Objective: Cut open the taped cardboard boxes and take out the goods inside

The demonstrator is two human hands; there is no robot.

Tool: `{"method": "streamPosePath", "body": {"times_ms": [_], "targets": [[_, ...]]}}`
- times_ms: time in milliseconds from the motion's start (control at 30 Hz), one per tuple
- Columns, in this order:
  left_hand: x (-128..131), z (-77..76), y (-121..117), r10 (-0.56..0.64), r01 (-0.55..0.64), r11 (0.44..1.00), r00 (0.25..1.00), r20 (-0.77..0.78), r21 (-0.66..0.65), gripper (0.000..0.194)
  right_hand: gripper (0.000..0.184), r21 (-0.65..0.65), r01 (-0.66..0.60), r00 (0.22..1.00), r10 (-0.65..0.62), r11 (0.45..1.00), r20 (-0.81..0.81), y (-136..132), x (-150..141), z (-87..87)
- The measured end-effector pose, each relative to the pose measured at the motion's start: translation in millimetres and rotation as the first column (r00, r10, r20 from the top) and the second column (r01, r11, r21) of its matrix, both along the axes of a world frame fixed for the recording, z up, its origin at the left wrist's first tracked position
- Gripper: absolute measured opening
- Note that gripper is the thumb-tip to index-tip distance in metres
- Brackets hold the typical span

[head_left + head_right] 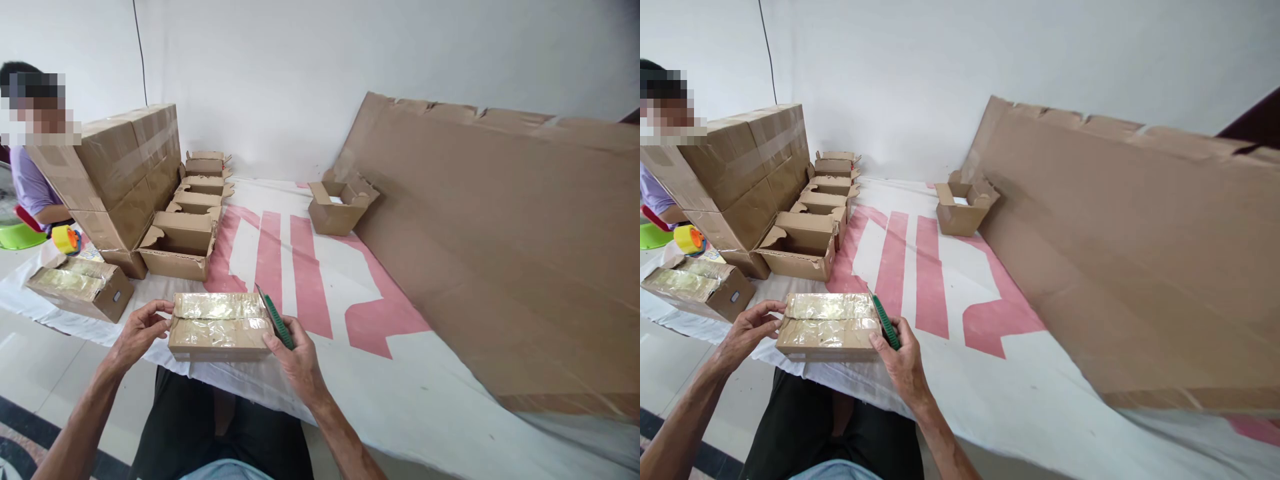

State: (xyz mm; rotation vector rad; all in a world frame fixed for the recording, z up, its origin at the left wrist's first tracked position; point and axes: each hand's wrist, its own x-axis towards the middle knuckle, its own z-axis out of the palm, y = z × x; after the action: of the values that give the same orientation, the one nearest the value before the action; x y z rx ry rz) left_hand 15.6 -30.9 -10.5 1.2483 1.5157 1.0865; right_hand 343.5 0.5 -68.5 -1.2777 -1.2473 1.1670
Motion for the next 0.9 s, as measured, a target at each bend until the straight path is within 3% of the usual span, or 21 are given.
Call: {"method": "streamPosePath", "body": {"times_ms": [200, 367, 600, 900], "targets": [[-2.3, -1.5, 9.9, 0.011, -0.011, 0.999, 1.0, -0.002, -0.032, 0.04, 0.046, -0.001, 0.0, 1.0, 0.0, 1.0, 0.011, 0.2, -2.2, 1.8], [0.5, -1.4, 21.2, 0.088, -0.088, 0.995, 0.996, -0.016, -0.039, 0.036, 0.047, -0.003, 0.014, 1.0, -0.014, 1.0, -0.014, 1.1, -3.2, -0.3], [6.3, -4.1, 26.3, 0.125, -0.123, 0.992, 0.992, -0.036, 0.039, 0.038, 0.045, -0.001, 0.015, 0.999, -0.015, 1.0, -0.032, 0.3, -4.2, -0.5], [13.0, 12.6, 15.8, 0.13, -0.131, 0.991, 0.991, 0.038, 0.0, 0.037, 0.04, 0.038, 0.045, 0.999, -0.044, 0.998, -0.023, -0.3, -8.1, -3.8]]}}
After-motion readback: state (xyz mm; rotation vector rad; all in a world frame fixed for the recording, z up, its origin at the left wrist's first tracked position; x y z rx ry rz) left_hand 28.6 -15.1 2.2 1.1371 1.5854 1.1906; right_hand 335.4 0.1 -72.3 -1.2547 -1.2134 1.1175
